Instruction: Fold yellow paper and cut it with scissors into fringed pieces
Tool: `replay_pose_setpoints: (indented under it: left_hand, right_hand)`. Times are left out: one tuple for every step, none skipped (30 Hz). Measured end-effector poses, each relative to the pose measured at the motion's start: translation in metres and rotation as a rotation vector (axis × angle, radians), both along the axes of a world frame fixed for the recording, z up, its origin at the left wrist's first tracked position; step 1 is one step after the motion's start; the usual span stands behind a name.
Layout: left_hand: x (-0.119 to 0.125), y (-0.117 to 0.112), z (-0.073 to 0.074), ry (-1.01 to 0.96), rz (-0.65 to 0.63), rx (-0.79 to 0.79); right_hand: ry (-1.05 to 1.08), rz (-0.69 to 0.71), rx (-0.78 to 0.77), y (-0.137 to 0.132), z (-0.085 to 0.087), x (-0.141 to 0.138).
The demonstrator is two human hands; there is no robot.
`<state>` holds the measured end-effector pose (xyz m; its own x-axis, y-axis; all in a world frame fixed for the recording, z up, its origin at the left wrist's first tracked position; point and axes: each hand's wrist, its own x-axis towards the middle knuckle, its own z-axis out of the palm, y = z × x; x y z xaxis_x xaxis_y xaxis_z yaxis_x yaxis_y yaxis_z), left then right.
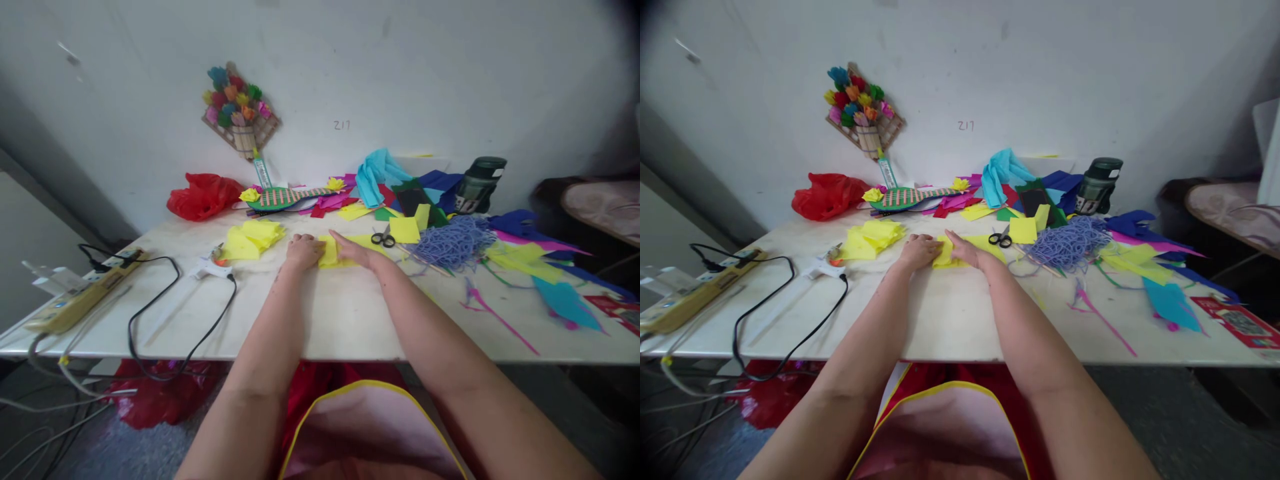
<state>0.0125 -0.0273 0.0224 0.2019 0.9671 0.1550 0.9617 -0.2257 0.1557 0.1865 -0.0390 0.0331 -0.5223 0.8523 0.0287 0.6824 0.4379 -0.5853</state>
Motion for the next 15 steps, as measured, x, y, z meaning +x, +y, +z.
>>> replay_pose_setpoints:
  left_hand:
    - [0.0,0.0,0.0,-0.006,0.0,-0.002]
    - [0.0,-0.001,0.001,-0.009,-0.002,-0.004]
    - [0.0,-0.001,0.001,-0.011,-0.003,-0.006]
    - [0.001,-0.001,0.002,-0.011,-0.005,-0.008]
    - [0.001,-0.002,0.002,-0.01,-0.006,-0.009]
    - [0.001,-0.002,0.002,-0.008,-0.007,-0.009]
    - [0.002,-0.003,0.003,-0.006,-0.009,-0.007]
    - [0.002,-0.003,0.003,-0.004,-0.01,-0.004]
    - [0.002,-0.003,0.003,-0.003,-0.012,-0.002]
    - [0.003,-0.003,0.003,-0.001,-0.015,0.0]
    - [0.003,-0.003,0.003,0.001,-0.018,0.002]
    - [0.003,-0.003,0.003,0.003,-0.021,0.005]
    - [0.003,-0.003,0.002,0.006,-0.023,0.007]
    - [0.004,-0.003,0.002,0.009,-0.023,0.007]
    - [0.004,-0.003,0.002,0.01,-0.019,0.006]
  right_hand:
    - [0.044,-0.014,-0.012,0.001,-0.001,0.0]
    - [0.086,-0.026,-0.018,0.003,-0.002,0.001]
    - [0.121,-0.035,-0.018,0.004,-0.003,0.001]
    - [0.147,-0.042,-0.015,0.006,-0.005,0.001]
    - [0.161,-0.052,-0.005,0.007,-0.007,0.002]
    - [0.156,-0.064,0.01,0.009,-0.009,0.002]
    - [0.133,-0.078,0.031,0.01,-0.011,0.001]
    - [0.09,-0.095,0.059,0.012,-0.012,0.0]
    - [0.032,-0.109,0.095,0.012,-0.013,-0.001]
    - [-0.031,-0.115,0.14,0.013,-0.014,-0.002]
    - [-0.098,-0.113,0.19,0.013,-0.014,-0.004]
    - [-0.165,-0.102,0.237,0.013,-0.013,-0.005]
    - [-0.232,-0.083,0.271,0.012,-0.013,-0.007]
    - [-0.302,-0.062,0.281,0.011,-0.012,-0.008]
    - [-0.368,-0.04,0.267,0.01,-0.012,-0.009]
